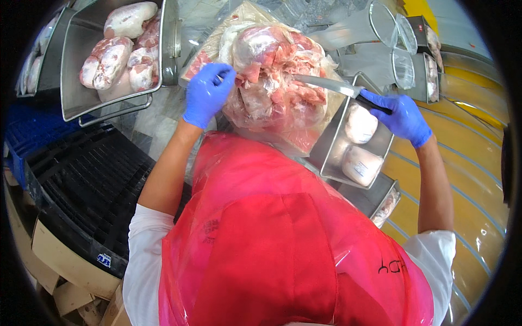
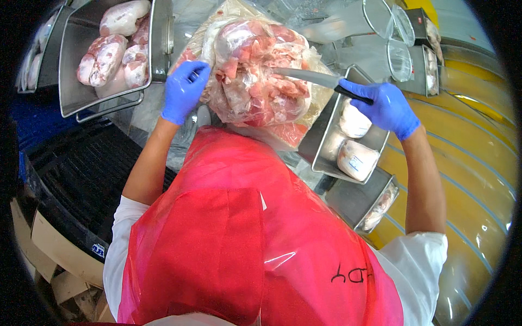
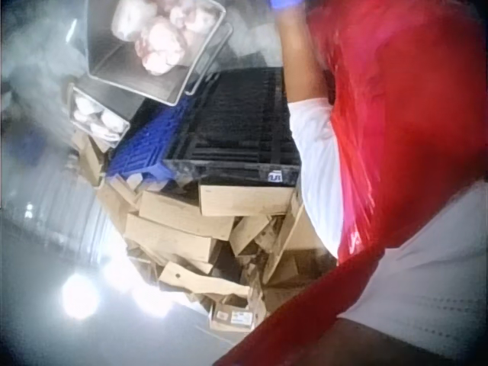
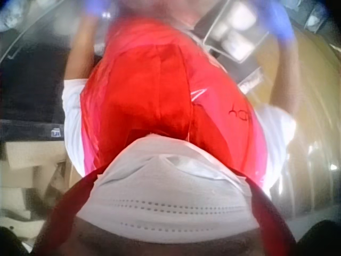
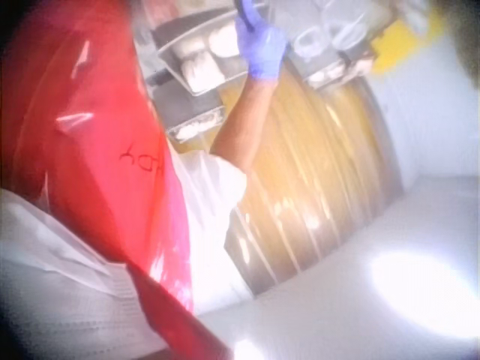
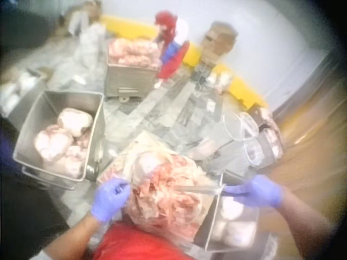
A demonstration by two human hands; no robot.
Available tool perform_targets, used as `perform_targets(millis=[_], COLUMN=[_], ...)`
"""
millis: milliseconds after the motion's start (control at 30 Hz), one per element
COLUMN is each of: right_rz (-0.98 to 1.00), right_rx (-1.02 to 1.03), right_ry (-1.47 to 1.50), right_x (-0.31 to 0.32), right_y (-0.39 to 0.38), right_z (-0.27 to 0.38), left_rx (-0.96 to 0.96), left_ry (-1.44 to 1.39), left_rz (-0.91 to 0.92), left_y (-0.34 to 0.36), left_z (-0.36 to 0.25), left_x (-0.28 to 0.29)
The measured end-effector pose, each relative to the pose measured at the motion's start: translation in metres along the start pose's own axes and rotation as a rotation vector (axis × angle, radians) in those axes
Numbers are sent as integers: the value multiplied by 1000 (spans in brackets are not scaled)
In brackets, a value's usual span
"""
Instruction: The person uses a knife to cut a large piece of raw meat on a plastic sheet, separating portions and placing them into metal trays. The person repeatedly slices and repositions the meat while wearing blue gloves and a red apron.
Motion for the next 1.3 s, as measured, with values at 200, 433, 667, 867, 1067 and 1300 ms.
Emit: perform_targets(millis=[200, 433, 667, 867, 1067, 1300], right_rz=[32, -377, -600, -674, -669, -652], right_rx=[-54, 138, -94, -169, -173, -99], right_ry=[-22, 573, 774, 996, 1064, 917], right_x=[-20, -148, -234, -279, -283, -249], right_y=[-18, -49, -86, -123, -140, -138], right_z=[-30, -116, -119, -112, -114, -111], left_rx=[-187, -334, -318, 185, 460, 489], left_ry=[138, 462, 475, 68, -196, -253], left_rz=[276, 479, 486, 616, 646, 674], left_y=[-1, 17, 2, -40, -79, -104], left_z=[-58, -57, -76, -51, -55, -91], left_x=[-50, -117, -134, -120, -104, -76])
Point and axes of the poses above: each hand's wrist, its own y-axis towards the middle knuckle, its own x-axis out of the back of the hand, z = x × y, the point moved 9 cm from there along y, towards the middle knuckle, and after that the axes turned 10 degrees about y, right-handed, at the moved point
